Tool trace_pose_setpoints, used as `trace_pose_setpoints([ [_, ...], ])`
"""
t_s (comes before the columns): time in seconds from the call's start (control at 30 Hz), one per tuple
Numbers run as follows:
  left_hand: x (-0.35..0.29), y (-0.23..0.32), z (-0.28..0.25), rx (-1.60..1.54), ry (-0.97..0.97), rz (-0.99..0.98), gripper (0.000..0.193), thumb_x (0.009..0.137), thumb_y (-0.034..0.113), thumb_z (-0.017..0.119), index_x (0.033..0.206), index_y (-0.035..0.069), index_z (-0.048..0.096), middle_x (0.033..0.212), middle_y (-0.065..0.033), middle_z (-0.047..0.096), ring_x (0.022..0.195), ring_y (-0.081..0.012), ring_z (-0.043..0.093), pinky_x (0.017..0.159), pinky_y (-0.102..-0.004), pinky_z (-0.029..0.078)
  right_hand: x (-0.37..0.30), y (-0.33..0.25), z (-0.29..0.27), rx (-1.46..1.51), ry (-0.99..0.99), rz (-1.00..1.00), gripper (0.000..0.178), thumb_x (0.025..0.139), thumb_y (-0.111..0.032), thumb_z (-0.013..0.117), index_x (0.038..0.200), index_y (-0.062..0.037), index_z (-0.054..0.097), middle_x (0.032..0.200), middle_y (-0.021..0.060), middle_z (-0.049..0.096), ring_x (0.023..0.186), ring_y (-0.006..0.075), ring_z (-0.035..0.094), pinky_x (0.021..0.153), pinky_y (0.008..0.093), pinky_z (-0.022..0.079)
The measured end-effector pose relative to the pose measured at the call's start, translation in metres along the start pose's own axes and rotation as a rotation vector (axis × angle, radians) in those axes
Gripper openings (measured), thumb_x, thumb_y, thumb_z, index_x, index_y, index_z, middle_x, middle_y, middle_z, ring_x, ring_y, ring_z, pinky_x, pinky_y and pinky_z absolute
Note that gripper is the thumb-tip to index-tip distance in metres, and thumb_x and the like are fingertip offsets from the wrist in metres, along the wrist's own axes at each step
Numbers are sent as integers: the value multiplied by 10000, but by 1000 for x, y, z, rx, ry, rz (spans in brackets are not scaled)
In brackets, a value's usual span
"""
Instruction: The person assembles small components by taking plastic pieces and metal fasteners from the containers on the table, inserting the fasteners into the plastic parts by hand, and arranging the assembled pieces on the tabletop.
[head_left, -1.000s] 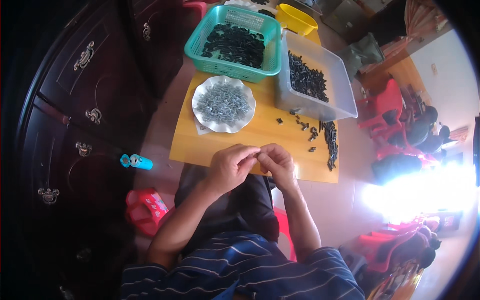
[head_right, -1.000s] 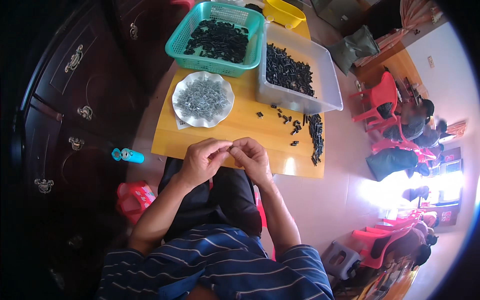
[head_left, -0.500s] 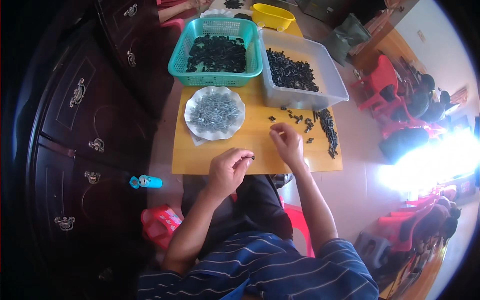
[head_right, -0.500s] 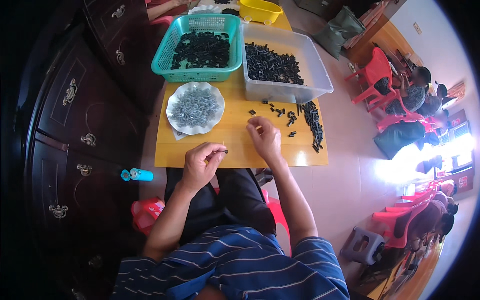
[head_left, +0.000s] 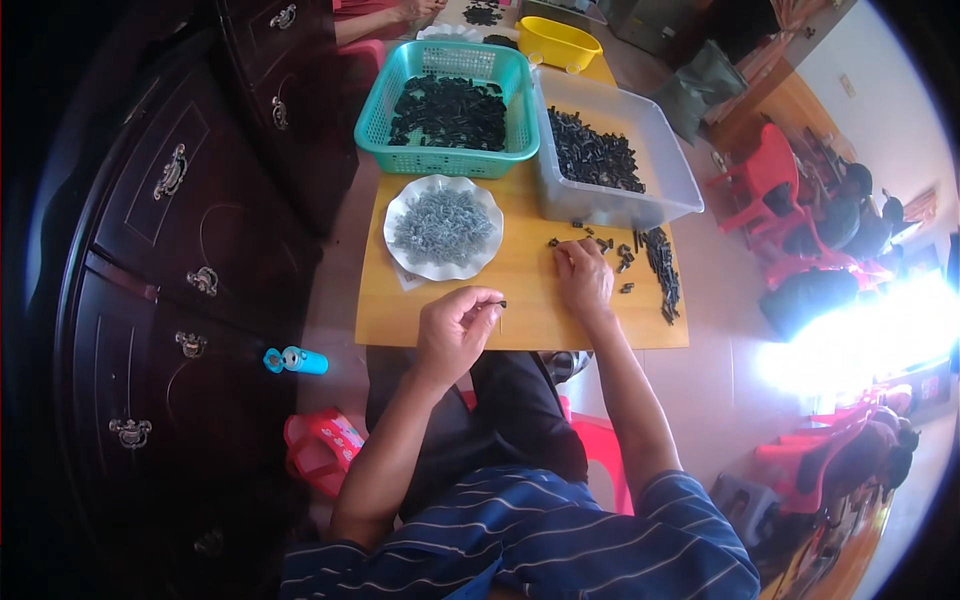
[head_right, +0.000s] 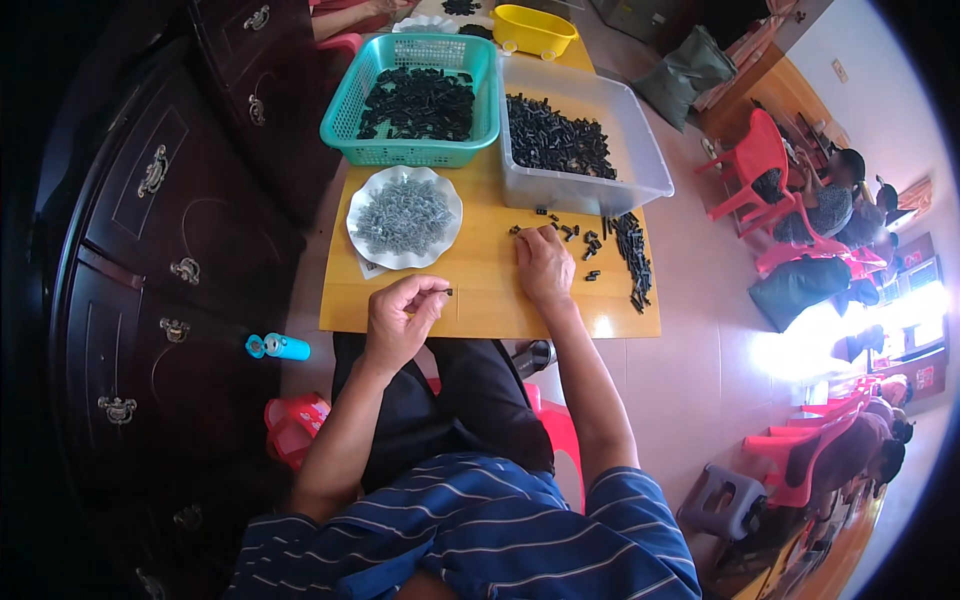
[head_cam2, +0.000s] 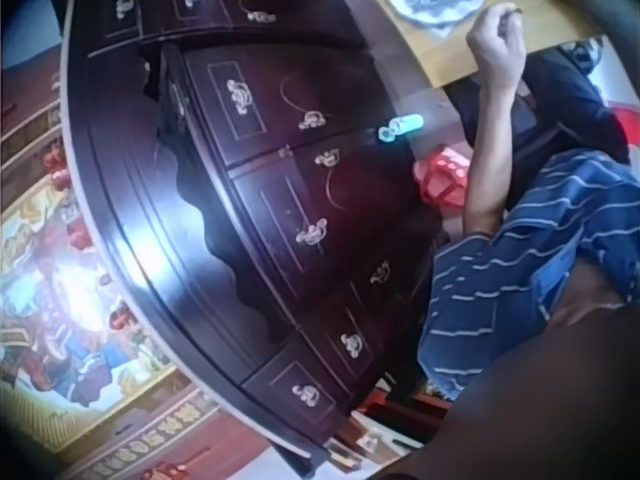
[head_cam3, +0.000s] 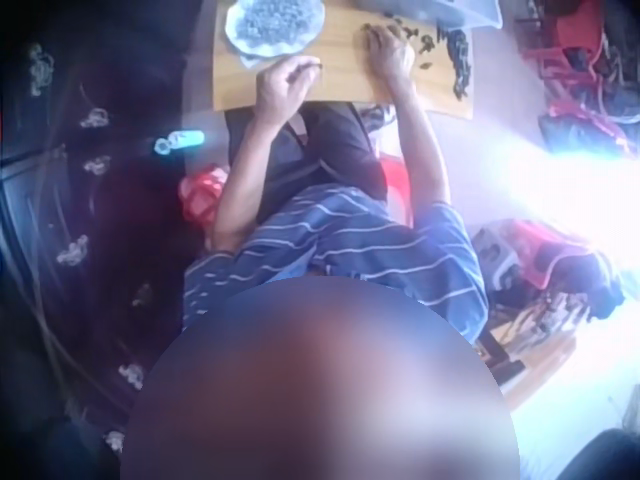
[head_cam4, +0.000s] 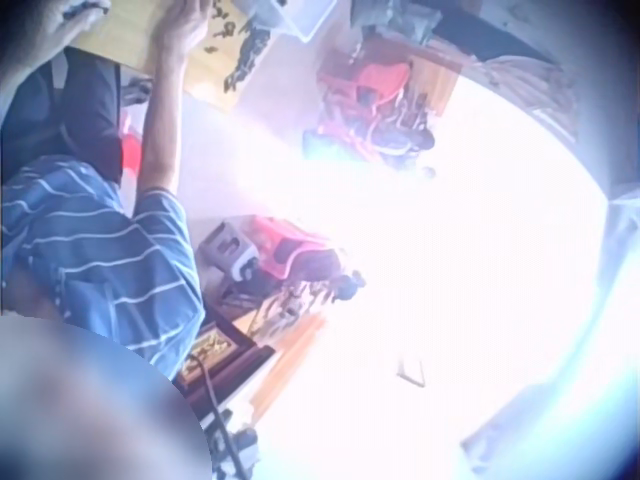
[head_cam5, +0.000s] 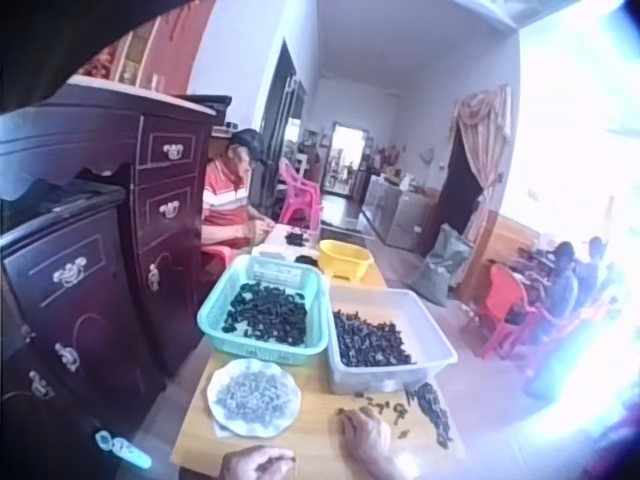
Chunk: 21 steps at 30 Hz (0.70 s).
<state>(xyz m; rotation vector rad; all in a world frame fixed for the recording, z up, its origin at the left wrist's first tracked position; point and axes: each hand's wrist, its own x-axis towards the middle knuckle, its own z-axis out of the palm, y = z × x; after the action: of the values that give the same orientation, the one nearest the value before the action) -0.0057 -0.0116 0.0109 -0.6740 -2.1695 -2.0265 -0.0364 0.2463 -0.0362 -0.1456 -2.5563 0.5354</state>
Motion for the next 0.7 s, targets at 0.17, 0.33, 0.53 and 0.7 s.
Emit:
trace_pose_setpoints([
  [0.17,-1,-1,-1,1,6,-19,97,917,0,706,1011,-26,702,829,-91,733,699,-119,691,644,-261,539,-1,5,2,44,-10,11,93,923,-215,678,946,-128,703,948,90,665,819,357,677,707,473,545],
  [0.33,-1,-3,-1,-55,10,-77,100,915,-17,702,1015,-30,699,848,-74,733,726,-101,685,670,-251,543,-2,-1,-2,-136,-131,71,118,955,-204,628,983,-90,616,1003,130,649,912,383,656,763,501,522],
  [0.53,0,-8,-3,-250,-4,-192,140,917,-19,709,1057,-18,693,879,-37,720,729,-69,657,680,-231,539,-12,-17,-24,134,-137,75,98,978,-151,595,973,-54,595,938,129,675,831,362,661,716,440,526],
  [0.7,4,0,-9,-545,-35,-342,160,946,18,687,1102,-18,678,900,-54,724,723,-85,657,687,-238,549,-38,-75,-62,760,-235,283,98,1005,-109,633,1042,-19,622,786,-8,615,691,50,562,621,235,472],
])
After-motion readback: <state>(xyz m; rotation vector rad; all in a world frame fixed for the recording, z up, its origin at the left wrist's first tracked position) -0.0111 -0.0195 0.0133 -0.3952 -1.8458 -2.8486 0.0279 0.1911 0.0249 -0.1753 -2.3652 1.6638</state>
